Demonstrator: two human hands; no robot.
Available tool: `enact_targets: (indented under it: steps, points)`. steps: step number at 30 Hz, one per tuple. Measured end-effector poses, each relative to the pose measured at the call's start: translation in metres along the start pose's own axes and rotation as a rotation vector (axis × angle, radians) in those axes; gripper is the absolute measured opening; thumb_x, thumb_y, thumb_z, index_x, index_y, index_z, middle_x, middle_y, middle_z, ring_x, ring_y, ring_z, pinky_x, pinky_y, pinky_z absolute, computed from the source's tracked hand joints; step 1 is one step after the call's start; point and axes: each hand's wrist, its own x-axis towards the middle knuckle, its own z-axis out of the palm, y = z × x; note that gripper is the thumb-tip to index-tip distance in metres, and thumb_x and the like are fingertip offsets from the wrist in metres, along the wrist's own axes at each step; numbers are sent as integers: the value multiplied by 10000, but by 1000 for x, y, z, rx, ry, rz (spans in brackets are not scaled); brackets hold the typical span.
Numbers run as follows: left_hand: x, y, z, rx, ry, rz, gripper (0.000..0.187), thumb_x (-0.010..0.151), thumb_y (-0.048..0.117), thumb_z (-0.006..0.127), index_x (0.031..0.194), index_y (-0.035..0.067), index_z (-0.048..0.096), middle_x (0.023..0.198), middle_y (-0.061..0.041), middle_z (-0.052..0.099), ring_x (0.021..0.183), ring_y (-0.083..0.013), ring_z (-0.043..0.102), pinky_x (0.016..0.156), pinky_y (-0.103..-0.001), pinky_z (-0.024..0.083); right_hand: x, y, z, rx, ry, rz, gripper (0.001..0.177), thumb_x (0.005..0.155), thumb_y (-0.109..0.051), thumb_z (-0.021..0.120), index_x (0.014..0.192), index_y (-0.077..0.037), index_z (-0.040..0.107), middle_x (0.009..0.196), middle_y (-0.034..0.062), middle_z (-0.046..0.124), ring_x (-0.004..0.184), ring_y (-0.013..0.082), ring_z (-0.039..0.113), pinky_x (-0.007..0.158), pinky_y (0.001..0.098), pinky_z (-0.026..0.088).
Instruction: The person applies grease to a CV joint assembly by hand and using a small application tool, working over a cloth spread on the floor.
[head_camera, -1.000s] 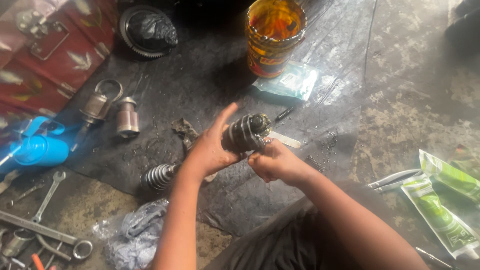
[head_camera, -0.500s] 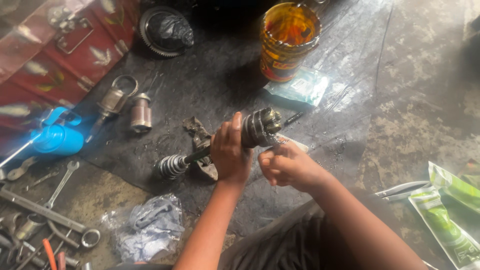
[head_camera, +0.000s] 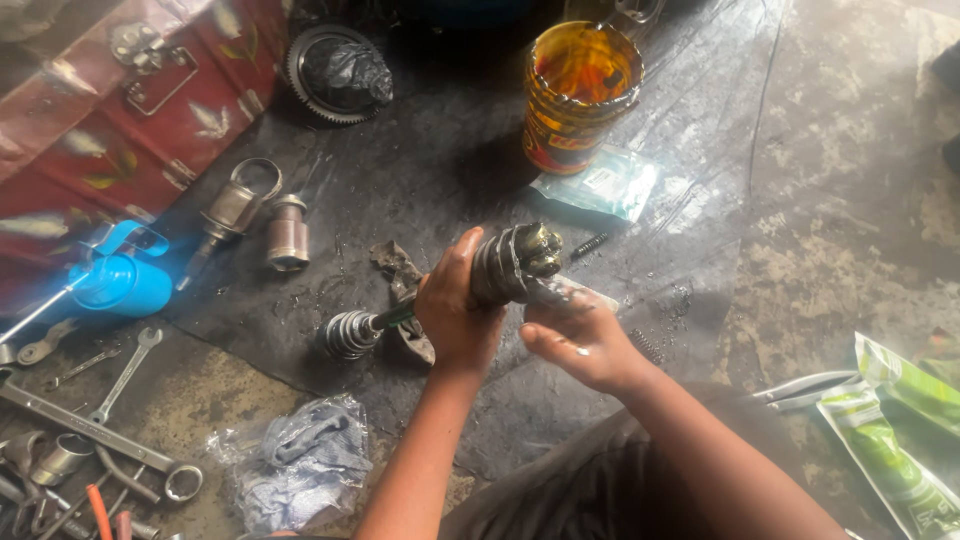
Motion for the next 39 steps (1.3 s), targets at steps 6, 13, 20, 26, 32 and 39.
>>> enact_targets:
  steps: [6, 13, 20, 26, 32, 39]
  points:
    - [12, -13, 4, 44, 1, -68, 757, 691, 19, 829, 1383, 171, 561, 1236, -83, 740, 1103, -297, 731, 967, -426, 522, 0, -1, -14, -16, -18, -319, 56, 998, -61, 635, 961, -81, 598, 758, -26, 573, 665, 77, 525, 618, 268, 445]
    - [10, -25, -16, 147, -16, -197, 841, 588, 6, 860, 1356, 197, 577, 1218, -93, 739, 1074, -310, 728, 951, -437, 542, 25, 5, -15, -602, 152, 85, 104, 930, -163, 690, 912, -65, 657, 561, 41, 517, 505, 131, 506, 513, 315, 427]
    - [21, -20, -35, 74, 90, -147, 788, 620, 35, 832, 1365, 143, 598, 1251, -105, 730, 1138, -324, 722, 988, -406, 554, 32, 19, -23, -636, 112, 205, 191, 937, -223, 677, 1028, -70, 606, 666, 60, 630, 596, 180, 644, 566, 368, 525]
    - [24, -9, -48, -194, 274, -16, 687, 731, 194, 722, 1388, 71, 561, 1253, -138, 700, 1159, -271, 723, 1050, -379, 565, 95, 12, -97, -1347, 256, 415, 1121, 784, -250, 805, 1607, -265, 45, 1329, 328, 511, 784, 421, 668, 605, 487, 565]
    - [30, -12, -38, -247, 235, -31, 593, 765, 142, 681, 1344, 51, 592, 1189, -141, 733, 1104, -228, 752, 1006, -344, 605, 195, 49, -180, -1948, 87, 459, 1044, 914, -7, 634, 1661, -392, 14, 1055, 147, 615, 702, 195, 651, 538, 315, 552]
    - [31, -9, -32, -340, 57, -81, 609, 705, -8, 686, 1310, 8, 623, 1202, -159, 742, 1078, -272, 764, 984, -360, 585, 227, 72, -160, -2340, -65, 641, 1152, 816, -67, 683, 1669, -169, -85, 841, 102, 637, 546, 127, 600, 324, 255, 473]
